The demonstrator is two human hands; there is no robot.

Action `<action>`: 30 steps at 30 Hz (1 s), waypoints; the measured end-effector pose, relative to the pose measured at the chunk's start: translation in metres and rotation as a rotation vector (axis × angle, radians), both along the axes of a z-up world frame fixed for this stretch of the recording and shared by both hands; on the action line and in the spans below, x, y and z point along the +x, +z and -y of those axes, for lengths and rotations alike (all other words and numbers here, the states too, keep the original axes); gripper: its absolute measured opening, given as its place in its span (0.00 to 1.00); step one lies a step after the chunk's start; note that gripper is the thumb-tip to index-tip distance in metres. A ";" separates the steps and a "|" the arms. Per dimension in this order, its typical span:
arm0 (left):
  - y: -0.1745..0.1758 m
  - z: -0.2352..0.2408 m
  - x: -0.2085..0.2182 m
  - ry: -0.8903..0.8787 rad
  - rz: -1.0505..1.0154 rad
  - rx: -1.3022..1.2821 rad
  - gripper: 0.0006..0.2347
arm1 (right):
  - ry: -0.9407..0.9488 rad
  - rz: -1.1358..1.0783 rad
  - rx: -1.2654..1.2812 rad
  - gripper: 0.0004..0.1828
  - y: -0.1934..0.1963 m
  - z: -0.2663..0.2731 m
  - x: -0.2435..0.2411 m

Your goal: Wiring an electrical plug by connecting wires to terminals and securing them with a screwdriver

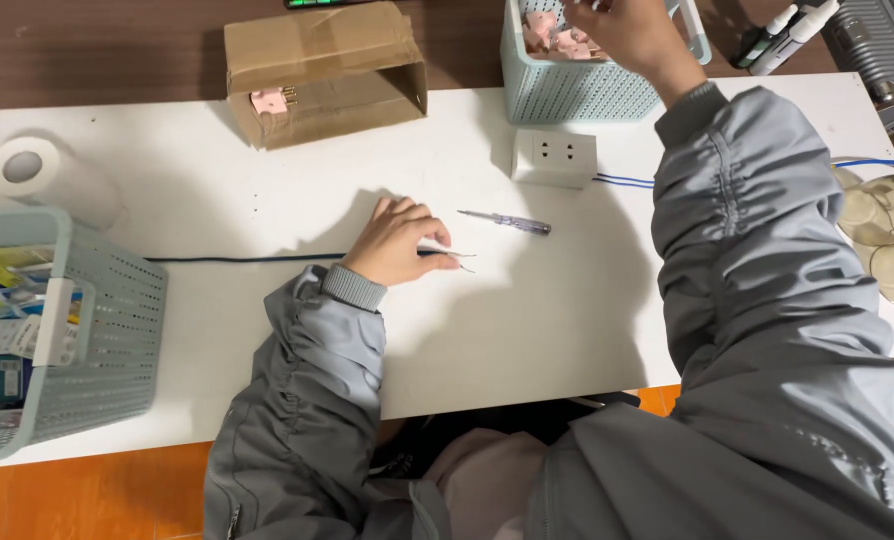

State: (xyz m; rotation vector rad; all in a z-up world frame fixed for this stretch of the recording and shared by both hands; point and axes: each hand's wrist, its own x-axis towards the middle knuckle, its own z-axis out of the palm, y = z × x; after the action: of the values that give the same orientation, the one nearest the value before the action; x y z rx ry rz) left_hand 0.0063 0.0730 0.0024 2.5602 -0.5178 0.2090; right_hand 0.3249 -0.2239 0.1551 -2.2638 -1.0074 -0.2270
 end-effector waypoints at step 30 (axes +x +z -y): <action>-0.002 -0.039 -0.003 0.189 0.136 0.147 0.09 | -0.211 -0.048 -0.096 0.38 0.006 -0.023 0.012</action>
State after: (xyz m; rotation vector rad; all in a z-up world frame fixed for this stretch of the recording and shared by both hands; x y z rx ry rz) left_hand 0.0038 0.1121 -0.0001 2.7529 -0.3506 0.4293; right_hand 0.3365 -0.2011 0.1614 -2.4526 -0.7694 -0.2162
